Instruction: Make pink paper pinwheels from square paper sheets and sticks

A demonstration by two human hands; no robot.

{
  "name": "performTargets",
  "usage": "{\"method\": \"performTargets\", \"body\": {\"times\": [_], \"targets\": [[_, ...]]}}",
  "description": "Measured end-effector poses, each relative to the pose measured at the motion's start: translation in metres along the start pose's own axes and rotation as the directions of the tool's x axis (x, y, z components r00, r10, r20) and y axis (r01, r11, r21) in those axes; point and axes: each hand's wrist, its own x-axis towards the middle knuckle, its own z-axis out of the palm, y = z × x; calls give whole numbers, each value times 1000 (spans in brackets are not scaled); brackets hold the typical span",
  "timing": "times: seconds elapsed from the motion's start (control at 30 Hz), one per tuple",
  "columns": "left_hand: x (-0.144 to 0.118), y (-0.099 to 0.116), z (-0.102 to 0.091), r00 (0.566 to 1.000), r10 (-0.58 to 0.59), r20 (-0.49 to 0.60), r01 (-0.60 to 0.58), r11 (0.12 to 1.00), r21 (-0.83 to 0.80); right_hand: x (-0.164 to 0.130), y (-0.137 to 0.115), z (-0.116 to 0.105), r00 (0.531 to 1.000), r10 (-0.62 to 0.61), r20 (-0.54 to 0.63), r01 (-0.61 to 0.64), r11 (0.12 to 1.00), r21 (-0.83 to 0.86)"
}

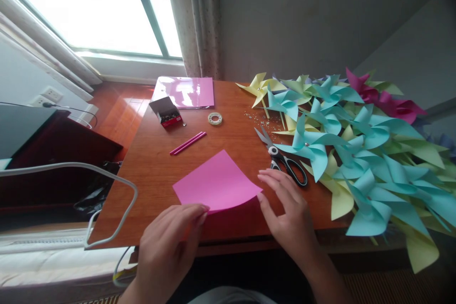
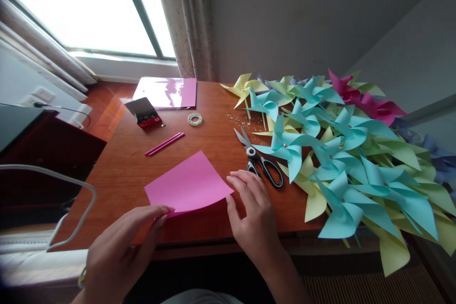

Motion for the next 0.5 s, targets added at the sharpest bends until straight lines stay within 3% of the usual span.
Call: {"method": "performTargets", "body": {"times": [0.07,0.2,0.37,0.5], "targets": [[1,4,6,994,100,34,-100,995,-5,-2,-6,-1,994,-87,70,88,996,-9],[6,14,20,985,141,99,-135,989,-64,-9,-17,3,957,-168,236,145,983,109],[11,7,19,971,140,193,-123,988,-97,-12,-16,8,964,-122,234,74,976,206],[13,-13,12,960,143,242,-175,978,117,-8,-11,0,975,-41,220,-14,971,239]]}}
